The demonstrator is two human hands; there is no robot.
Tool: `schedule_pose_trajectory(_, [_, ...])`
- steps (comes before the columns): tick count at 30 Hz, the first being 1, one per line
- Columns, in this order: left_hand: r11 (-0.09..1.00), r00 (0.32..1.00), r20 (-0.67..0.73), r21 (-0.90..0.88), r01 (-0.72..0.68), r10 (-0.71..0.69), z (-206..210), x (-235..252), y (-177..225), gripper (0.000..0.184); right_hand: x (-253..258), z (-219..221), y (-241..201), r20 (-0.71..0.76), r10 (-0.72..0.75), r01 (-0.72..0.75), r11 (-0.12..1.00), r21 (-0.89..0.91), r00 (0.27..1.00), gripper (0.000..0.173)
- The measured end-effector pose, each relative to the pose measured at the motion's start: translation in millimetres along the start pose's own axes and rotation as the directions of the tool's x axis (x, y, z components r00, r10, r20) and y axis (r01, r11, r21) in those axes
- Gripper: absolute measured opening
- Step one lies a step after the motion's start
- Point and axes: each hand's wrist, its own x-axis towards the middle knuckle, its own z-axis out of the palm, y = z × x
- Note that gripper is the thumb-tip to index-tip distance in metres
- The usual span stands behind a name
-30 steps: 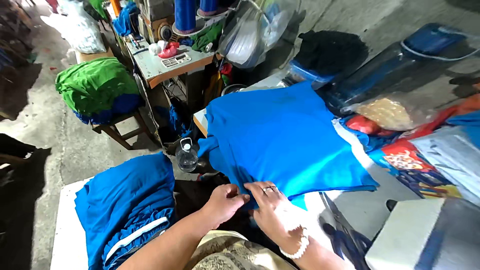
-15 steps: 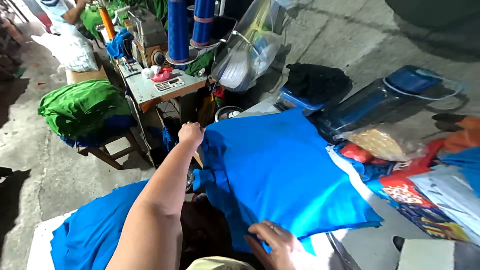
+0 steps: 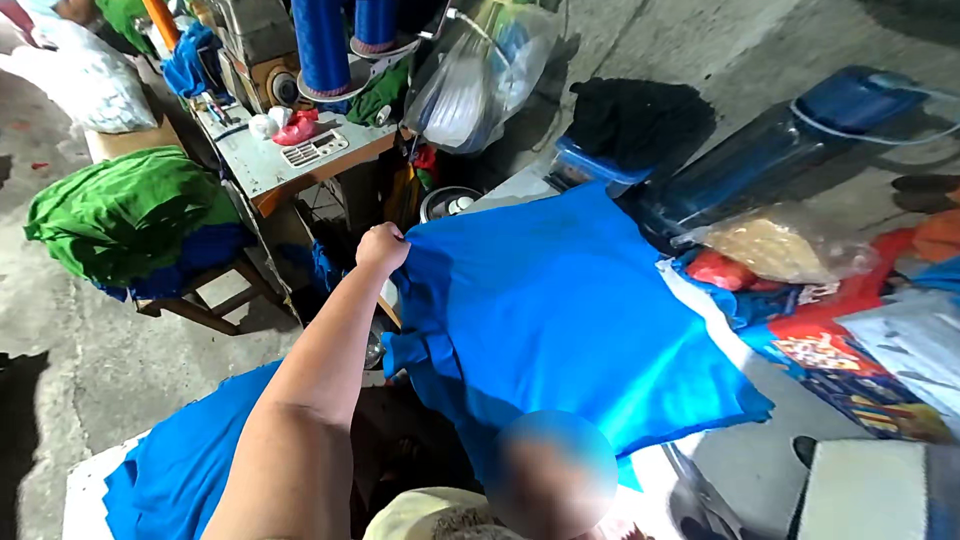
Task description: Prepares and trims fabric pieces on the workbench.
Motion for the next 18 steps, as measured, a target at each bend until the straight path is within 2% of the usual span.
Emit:
schedule_pose_trajectory(2, [0.985,0.999,-0.004,-0.167,0.043,-0.044,1,0,2,0.03,2,-4,-1,0.079,-0.039,0.041,0.999,-0.021,0.996,0.026])
schedule_pose_trajectory(4, [0.957,0.995,0.038,-0.272,0.1,-0.093,8,0,4,0.038,5,4,-3,0.059,-0.063,0.07,0.989,-0.129,0.996,0.034])
schedule_pose_trajectory(7, [0.968,0.992,0.117,-0.237,0.077,-0.05,17,-7,1,0.077,9,19,-6,-0.095,-0.059,0.033,0.966,-0.257,0.994,0.019])
schedule_pose_trajectory(9, [0.987,0.988,0.148,-0.162,-0.007,0.032,22,-17,1,0.091,10,22,-6,-0.15,-0.046,0.008,0.97,-0.242,0.988,0.019])
schedule_pose_trajectory(12, [0.995,0.975,0.209,-0.083,-0.062,0.078,20,-35,0,0.085,8,13,-5,-0.115,0.032,-0.041,0.997,-0.073,0.993,0.021])
schedule_pose_trajectory(15, [0.972,0.975,0.22,-0.234,0.028,0.025,13,-46,-7,0.07,5,3,4,-0.02,0.079,-0.075,0.984,0.159,0.997,0.021])
schedule_pose_trajectory(18, [0.967,0.96,0.281,-0.247,0.069,0.003,9,-56,-9,0.071,1,2,8,0.041,0.007,-0.014,0.985,0.173,0.999,0.024])
